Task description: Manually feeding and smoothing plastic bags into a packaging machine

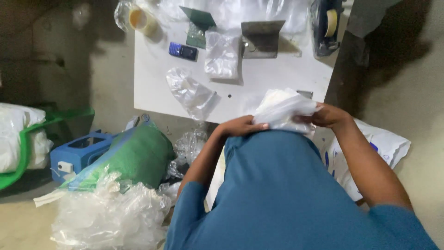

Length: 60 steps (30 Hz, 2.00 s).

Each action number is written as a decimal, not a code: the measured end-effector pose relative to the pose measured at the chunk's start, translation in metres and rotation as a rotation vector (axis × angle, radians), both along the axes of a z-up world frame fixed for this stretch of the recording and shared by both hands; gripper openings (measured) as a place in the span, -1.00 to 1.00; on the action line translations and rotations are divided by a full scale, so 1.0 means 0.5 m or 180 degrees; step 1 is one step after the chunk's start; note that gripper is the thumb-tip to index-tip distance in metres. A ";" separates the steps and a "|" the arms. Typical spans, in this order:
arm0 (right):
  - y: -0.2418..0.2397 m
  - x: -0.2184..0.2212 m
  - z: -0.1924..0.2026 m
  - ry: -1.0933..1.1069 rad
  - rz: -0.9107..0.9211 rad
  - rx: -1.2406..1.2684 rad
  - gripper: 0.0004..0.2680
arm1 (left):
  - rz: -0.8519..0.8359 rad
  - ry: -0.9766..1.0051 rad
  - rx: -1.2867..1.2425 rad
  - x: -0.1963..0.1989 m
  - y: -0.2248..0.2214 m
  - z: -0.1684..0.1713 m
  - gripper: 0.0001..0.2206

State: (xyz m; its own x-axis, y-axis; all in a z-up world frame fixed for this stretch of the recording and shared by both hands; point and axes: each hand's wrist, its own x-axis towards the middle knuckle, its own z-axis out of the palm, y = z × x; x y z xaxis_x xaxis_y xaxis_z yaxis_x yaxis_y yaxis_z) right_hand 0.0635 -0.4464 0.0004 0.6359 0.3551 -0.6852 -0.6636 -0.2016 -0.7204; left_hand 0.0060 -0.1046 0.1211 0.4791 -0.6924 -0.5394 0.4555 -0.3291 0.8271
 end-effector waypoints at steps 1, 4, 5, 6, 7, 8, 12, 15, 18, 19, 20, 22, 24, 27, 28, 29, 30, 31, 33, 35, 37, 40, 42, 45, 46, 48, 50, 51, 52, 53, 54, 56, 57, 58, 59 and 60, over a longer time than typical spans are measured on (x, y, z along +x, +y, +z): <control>0.008 0.013 0.038 -0.0060 -0.0022 0.0008 -0.75 | -0.0022 -0.0060 0.0008 0.002 -0.004 -0.026 -0.49; 0.029 -0.002 0.133 -0.0600 0.0948 -0.1145 -0.63 | 0.1404 0.0858 0.0464 -0.024 -0.033 -0.073 -0.41; 0.043 -0.008 0.149 -0.0804 0.0930 -0.0712 -0.59 | 0.1571 0.0971 0.0519 -0.027 -0.045 -0.067 -0.35; 0.051 -0.020 0.168 -0.0990 0.0899 -0.0289 -0.56 | 0.1728 0.1100 0.0569 -0.036 -0.062 -0.061 -0.29; 0.023 -0.061 0.086 -0.0963 0.0891 -0.0287 -0.56 | 0.1717 0.1126 0.0578 -0.022 -0.068 -0.036 -0.29; 0.000 -0.105 0.005 -0.0589 0.1095 -0.0023 -0.51 | 0.1524 0.0775 0.0657 -0.008 -0.070 -0.010 -0.24; -0.053 -0.219 -0.249 0.0535 0.0256 0.0148 -0.66 | 0.1766 -0.1469 0.0507 -0.011 -0.016 -0.071 -0.09; -0.023 -0.110 -0.175 0.0694 -0.0277 0.0269 -0.71 | 0.1673 -0.0371 0.0316 -0.018 -0.034 -0.115 -0.57; 0.002 -0.117 -0.063 0.0711 -0.1227 0.0421 -0.75 | 0.1961 -0.0439 0.0626 0.006 -0.047 -0.090 -0.47; 0.039 -0.068 -0.068 0.0612 -0.1219 0.0465 -0.75 | 0.1968 -0.0547 0.0616 0.036 -0.048 -0.128 -0.47; 0.059 -0.074 -0.063 0.0229 -0.1022 0.0018 -0.70 | 0.2027 -0.0973 0.1286 0.023 -0.065 -0.166 -0.46; 0.121 -0.085 0.007 -0.0040 -0.0825 -0.0469 -0.65 | 0.2014 -0.1300 0.1955 0.006 -0.094 -0.164 -0.45; 0.221 -0.030 0.135 -0.0461 -0.1805 -0.0124 -0.54 | 0.2978 0.0107 0.0481 0.048 -0.103 -0.087 0.22; 0.224 -0.063 0.114 -0.0829 -0.1789 -0.0095 -0.46 | 0.4085 0.1250 -0.0924 0.055 -0.142 -0.149 -0.14; 0.212 -0.066 0.095 -0.0856 -0.1760 -0.0079 -0.46 | 0.4110 0.1220 -0.0945 0.051 -0.145 -0.173 -0.14; 0.199 -0.069 0.075 -0.0537 -0.1724 0.0258 -0.49 | 0.4152 0.1186 -0.1074 0.048 -0.148 -0.199 -0.23; 0.182 -0.083 0.056 -0.0180 -0.1668 0.0571 -0.49 | 0.4211 0.1188 -0.1187 0.031 -0.156 -0.224 -0.32; 0.177 -0.075 0.039 -0.0167 -0.1627 0.0564 -0.49 | 0.4253 0.1195 -0.1195 0.030 -0.154 -0.293 -0.32; 0.159 -0.103 0.009 -0.0376 -0.1956 0.0323 -0.59 | 0.3422 -0.0485 -0.0204 -0.016 -0.161 -0.431 -0.57; 0.119 -0.071 -0.043 -0.0672 -0.2161 0.0090 -0.63 | 0.1952 -0.1617 0.1397 -0.027 -0.136 -0.436 -0.33; 0.109 -0.026 -0.042 -0.0954 -0.2352 -0.0137 -0.67 | 0.0309 -0.2553 0.2949 -0.018 -0.106 -0.462 -0.06; 0.096 -0.032 0.039 -0.1398 -0.2509 -0.0156 -0.66 | 0.0777 -0.2275 0.2326 -0.050 -0.100 -0.478 -0.80; 0.104 -0.031 0.092 -0.1863 -0.2347 -0.0340 -0.57 | 0.1379 -0.4841 0.1904 -0.066 -0.089 -0.406 -0.80; 0.073 -0.018 -0.067 -0.2002 -0.2137 -0.0728 -0.55 | 0.0594 -0.5059 0.2749 -0.061 -0.054 -0.396 -0.80; 0.085 -0.026 -0.075 -0.1866 -0.2082 -0.0791 -0.55 | 0.0561 -0.4901 0.2746 -0.072 -0.044 -0.451 -0.80; 0.123 0.003 -0.096 -0.1479 -0.1581 -0.1810 -0.44 | 0.0009 -0.3972 0.2917 -0.056 -0.013 -0.569 -0.85; 0.167 -0.024 -0.107 -0.1427 -0.1282 -0.1673 -0.46 | 0.0961 -0.4247 0.2766 -0.069 -0.027 -0.510 -0.82; 0.194 -0.019 -0.113 -0.1396 -0.1026 -0.1536 -0.49 | 0.1900 -0.4525 0.2540 -0.053 -0.027 -0.480 -0.79; 0.209 -0.005 -0.127 -0.1430 -0.1032 -0.1536 -0.49 | 0.1921 -0.4553 0.2530 -0.027 -0.041 -0.453 -0.79; 0.223 0.008 -0.143 -0.1499 -0.0877 -0.0757 -0.62 | 0.2018 -0.4789 0.2540 -0.003 -0.054 -0.426 -0.64; 0.227 -0.018 -0.157 -0.1471 -0.0703 -0.0013 -0.72 | 0.2090 -0.4935 0.2549 -0.019 -0.077 -0.397 -0.49; 0.215 -0.021 -0.204 -0.2036 -0.0517 -0.1302 -0.65 | 0.1036 -0.4368 0.2898 -0.006 -0.083 -0.444 -0.49; 0.211 -0.014 -0.226 -0.2635 -0.0295 -0.2558 -0.56 | 0.0005 -0.3793 0.3161 0.007 -0.084 -0.466 -0.48; 0.226 -0.015 -0.159 -0.2730 -0.0289 -0.2516 -0.56 | 0.0076 -0.3842 0.3220 0.007 -0.084 -0.465 -0.48; 0.240 -0.018 -0.092 -0.2962 -0.0162 -0.1807 -0.67 | 0.0238 -0.3791 0.3119 0.008 -0.085 -0.465 -0.43; 0.247 -0.038 -0.024 -0.3128 -0.0008 -0.1101 -0.77 | 0.0384 -0.3711 0.3004 -0.005 -0.092 -0.464 -0.39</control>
State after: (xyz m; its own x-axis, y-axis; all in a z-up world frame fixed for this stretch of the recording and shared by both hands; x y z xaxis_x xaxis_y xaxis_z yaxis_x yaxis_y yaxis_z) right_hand 0.0447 -0.3229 -0.0117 0.9692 0.2360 0.0708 0.1835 -0.4994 -0.8467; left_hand 0.0037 -0.1504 -0.1109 0.9689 -0.2443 -0.0392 -0.2275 -0.9421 0.2464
